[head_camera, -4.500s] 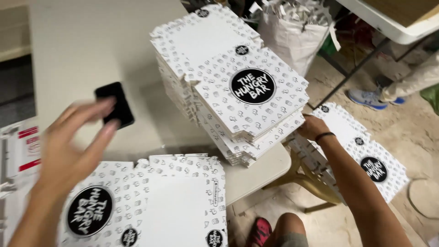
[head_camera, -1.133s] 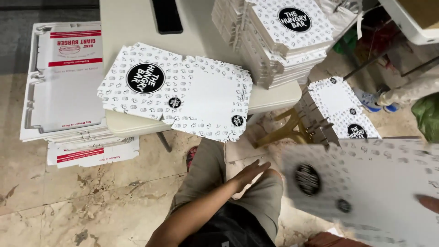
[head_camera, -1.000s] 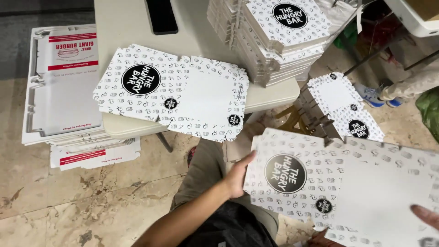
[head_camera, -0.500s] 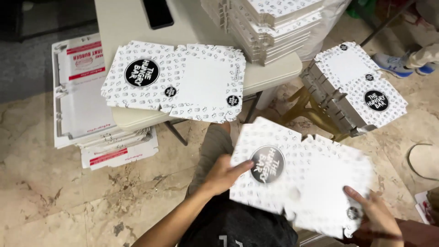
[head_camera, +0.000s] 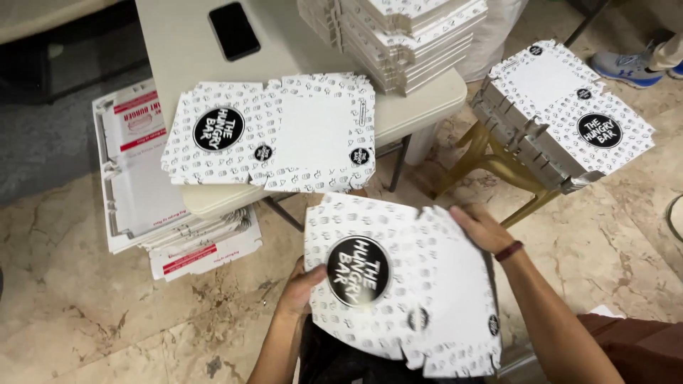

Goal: Sorting and stacking flat-folded cardboard food boxes on a table.

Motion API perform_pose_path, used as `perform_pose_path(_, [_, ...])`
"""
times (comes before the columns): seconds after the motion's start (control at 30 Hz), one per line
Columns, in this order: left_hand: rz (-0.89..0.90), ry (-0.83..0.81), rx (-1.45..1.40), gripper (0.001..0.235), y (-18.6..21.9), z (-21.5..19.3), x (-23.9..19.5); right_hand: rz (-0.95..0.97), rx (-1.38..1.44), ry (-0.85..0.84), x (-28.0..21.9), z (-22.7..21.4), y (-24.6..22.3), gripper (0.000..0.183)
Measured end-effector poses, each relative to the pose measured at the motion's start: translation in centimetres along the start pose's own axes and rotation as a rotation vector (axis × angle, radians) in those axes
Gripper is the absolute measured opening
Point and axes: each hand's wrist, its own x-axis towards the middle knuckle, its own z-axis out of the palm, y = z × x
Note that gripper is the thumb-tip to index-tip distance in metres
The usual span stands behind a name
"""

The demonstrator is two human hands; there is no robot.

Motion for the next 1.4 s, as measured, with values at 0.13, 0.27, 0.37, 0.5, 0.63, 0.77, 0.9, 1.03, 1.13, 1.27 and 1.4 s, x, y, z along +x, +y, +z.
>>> perform_pose_path(0.13, [-0.386, 0.447, 0.388, 0.079, -0.9, -10.0, -0.9, 0.186, -0.209, -0.054, 3.6, 0.0, 1.8, 0.076])
perform_pose_path(0.27, [-0.604, 0.094, 1.158, 0.050, 4.2, -3.6, 1.5, 0.128, -0.685, -0.118, 5.7, -0.9, -1.8, 0.080])
perform_pose_path(0.37, [-0.324, 0.196, 1.470, 0.033, 6.2, 2.4, 3.0, 0.113, -0.833, -0.143, 5.8, -0.7, -3.1, 0.080])
perform_pose_path(0.5, [0.257, -0.210, 1.636, 0.029, 6.2, 5.3, 7.7, 0.098, -0.834, -0.161, 6.2, -0.5, -3.9, 0.081])
perform_pose_path(0.63, [0.497, -0.220, 1.620, 0.035, 6.1, 5.0, 11.7, 0.030, -0.755, -0.164, 6.5, -1.6, -5.1, 0.080])
perform_pose_path(0.77, [0.549, -0.250, 1.594, 0.038, 5.8, 4.9, 13.2, -0.045, -0.746, -0.184, 4.8, -1.8, -11.4, 0.075])
perform_pose_path(0.9, [0.516, -0.282, 1.460, 0.038, 5.9, 8.3, 10.9, -0.207, -0.727, -0.172, 4.0, -1.4, -16.5, 0.075])
perform_pose_path(1.03, [0.605, -0.104, 1.620, 0.058, 5.0, 7.7, 11.7, -0.407, -0.536, -0.123, 5.6, 0.0, -16.3, 0.075])
perform_pose_path(1.13, [0.458, -0.150, 1.317, 0.071, 1.9, 1.9, 13.6, -0.467, -0.171, -0.264, 6.8, 2.3, -14.2, 0.062])
perform_pose_path(1.27, [0.412, -0.193, 0.914, 0.063, -2.1, -3.1, 13.6, -0.427, 0.037, -0.436, 7.9, 5.3, -11.3, 0.062])
perform_pose_path(1.4, [0.010, -0.119, 1.243, 0.055, 2.7, 1.0, 11.1, -0.378, -0.474, -0.327, 7.6, 6.2, -11.9, 0.065])
